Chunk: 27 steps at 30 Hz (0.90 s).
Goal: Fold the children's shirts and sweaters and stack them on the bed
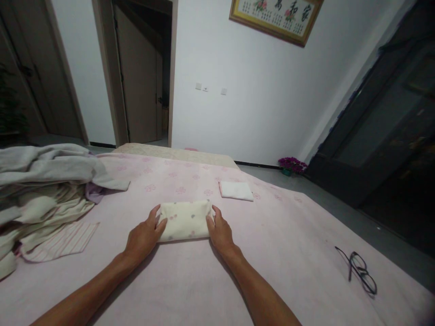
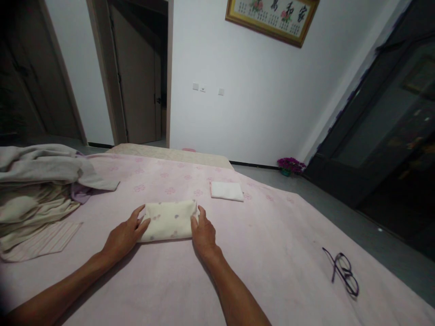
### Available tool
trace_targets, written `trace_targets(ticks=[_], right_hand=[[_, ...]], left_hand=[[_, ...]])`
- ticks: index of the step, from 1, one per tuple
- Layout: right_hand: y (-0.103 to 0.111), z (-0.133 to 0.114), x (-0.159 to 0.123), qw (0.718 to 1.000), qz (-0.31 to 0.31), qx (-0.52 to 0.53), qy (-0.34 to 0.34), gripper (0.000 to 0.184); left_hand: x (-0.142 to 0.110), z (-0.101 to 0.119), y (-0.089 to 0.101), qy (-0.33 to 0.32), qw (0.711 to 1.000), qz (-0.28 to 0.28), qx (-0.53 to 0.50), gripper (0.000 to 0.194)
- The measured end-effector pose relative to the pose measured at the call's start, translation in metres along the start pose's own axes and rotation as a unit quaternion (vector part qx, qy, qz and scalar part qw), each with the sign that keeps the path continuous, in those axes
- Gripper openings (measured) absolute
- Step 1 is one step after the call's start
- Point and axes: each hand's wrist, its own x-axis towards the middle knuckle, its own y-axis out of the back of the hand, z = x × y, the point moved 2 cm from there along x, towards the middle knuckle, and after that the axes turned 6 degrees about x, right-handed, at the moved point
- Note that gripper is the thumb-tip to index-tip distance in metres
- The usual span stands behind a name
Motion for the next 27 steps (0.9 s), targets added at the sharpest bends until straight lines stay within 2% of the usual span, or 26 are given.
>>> trace_targets(ticks=[3, 5, 7, 9, 12, 15, 17, 23, 27], right_hand=[[0.008, -0.002, -0.001, 0.998, -0.004, -0.06, -0.007, 0.046], [0.014, -0.009, -0.002, 0.996, 0.017, -0.089, 0.017, 0.044], [0.017, -0.024, -0.003, 0.991, 0.039, -0.101, 0.081, 0.044], [0.015, -0.041, -0.004, 0.982, 0.033, -0.09, 0.165, 0.045], [0.003, -0.059, -0.003, 0.966, -0.039, -0.077, 0.245, 0.049], [-0.011, -0.054, 0.0, 0.962, -0.122, -0.086, 0.23, 0.052], [-0.015, -0.044, 0.001, 0.963, -0.145, -0.089, 0.21, 0.052], [-0.012, -0.03, 0.003, 0.965, -0.148, -0.087, 0.199, 0.052], [-0.015, -0.024, 0.004, 0.969, -0.13, -0.084, 0.194, 0.05]], left_hand=[[0.003, 0.0, 0.008, -0.017, 0.996, -0.003, 0.091, 0.061], [0.005, 0.005, 0.015, -0.069, 0.988, 0.05, 0.132, 0.057], [0.007, 0.015, 0.017, -0.144, 0.973, 0.121, 0.133, 0.051], [0.009, 0.027, 0.012, -0.214, 0.959, 0.15, 0.109, 0.048], [0.012, 0.042, -0.009, -0.273, 0.952, 0.1, 0.094, 0.048], [0.016, 0.045, -0.03, -0.272, 0.955, 0.045, 0.106, 0.05], [0.017, 0.042, -0.036, -0.267, 0.957, 0.031, 0.107, 0.052], [0.011, 0.022, -0.027, -0.319, 0.943, -0.013, 0.095, 0.07], [0.004, 0.012, -0.02, -0.337, 0.937, -0.013, 0.093, 0.069]])
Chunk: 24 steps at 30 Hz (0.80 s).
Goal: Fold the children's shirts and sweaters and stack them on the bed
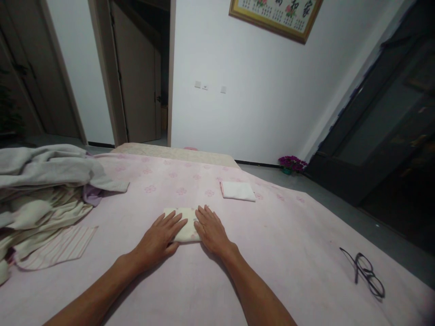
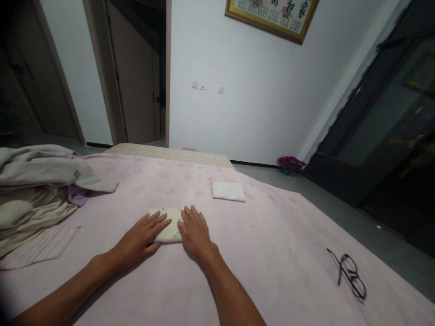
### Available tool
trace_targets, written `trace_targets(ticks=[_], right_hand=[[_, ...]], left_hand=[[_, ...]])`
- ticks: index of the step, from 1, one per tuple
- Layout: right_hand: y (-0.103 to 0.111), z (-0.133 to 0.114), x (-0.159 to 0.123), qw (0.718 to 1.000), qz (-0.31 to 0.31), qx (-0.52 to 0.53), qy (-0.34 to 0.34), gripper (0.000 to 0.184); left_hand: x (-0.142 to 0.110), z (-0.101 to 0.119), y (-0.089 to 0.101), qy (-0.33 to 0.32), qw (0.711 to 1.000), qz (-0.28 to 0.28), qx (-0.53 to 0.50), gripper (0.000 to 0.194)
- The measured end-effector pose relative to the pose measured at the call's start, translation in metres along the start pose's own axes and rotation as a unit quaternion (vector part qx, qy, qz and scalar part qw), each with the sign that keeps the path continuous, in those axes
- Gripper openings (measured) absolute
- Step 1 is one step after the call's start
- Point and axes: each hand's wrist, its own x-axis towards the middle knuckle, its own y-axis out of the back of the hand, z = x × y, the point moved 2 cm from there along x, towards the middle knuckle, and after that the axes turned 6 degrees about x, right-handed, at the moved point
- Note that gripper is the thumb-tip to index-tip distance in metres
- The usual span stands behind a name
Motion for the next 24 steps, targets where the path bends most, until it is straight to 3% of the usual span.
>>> trace_targets(ticks=[3, 6, 8, 10, 12, 16, 18, 20, 24], right_hand=[[0.0, 0.008, -0.003, 0.999, 0.043, -0.001, -0.023, 0.047], [0.012, 0.005, -0.015, 0.986, 0.159, 0.021, -0.044, 0.042], [0.022, -0.008, -0.03, 0.971, 0.22, 0.085, -0.037, 0.036], [0.026, -0.024, -0.047, 0.954, 0.206, 0.21, -0.065, 0.031], [0.02, -0.037, -0.064, 0.899, 0.126, 0.387, -0.158, 0.031], [-0.001, -0.048, -0.078, 0.673, 0.001, 0.668, -0.317, 0.037], [-0.006, -0.045, -0.068, 0.6, -0.013, 0.727, -0.335, 0.041], [-0.01, -0.04, -0.052, 0.577, 0.004, 0.753, -0.316, 0.044], [-0.026, -0.03, -0.023, 0.6, 0.111, 0.741, -0.278, 0.039]], left_hand=[[-0.003, 0.001, 0.001, -0.004, 1.0, 0.016, -0.006, 0.076], [-0.003, 0.001, 0.0, 0.003, 0.999, 0.038, -0.013, 0.078], [-0.003, 0.002, -0.002, 0.014, 0.998, 0.058, -0.016, 0.075], [-0.002, 0.002, -0.003, 0.027, 0.996, 0.076, -0.023, 0.069], [-0.002, 0.004, -0.004, 0.044, 0.994, 0.095, -0.032, 0.064], [0.001, 0.017, -0.005, 0.076, 0.987, 0.133, -0.047, 0.054], [0.001, 0.029, -0.006, 0.073, 0.985, 0.143, -0.057, 0.05], [0.0, 0.042, -0.007, 0.06, 0.985, 0.146, -0.066, 0.049], [-0.002, 0.06, -0.007, 0.03, 0.985, 0.154, -0.077, 0.044]])
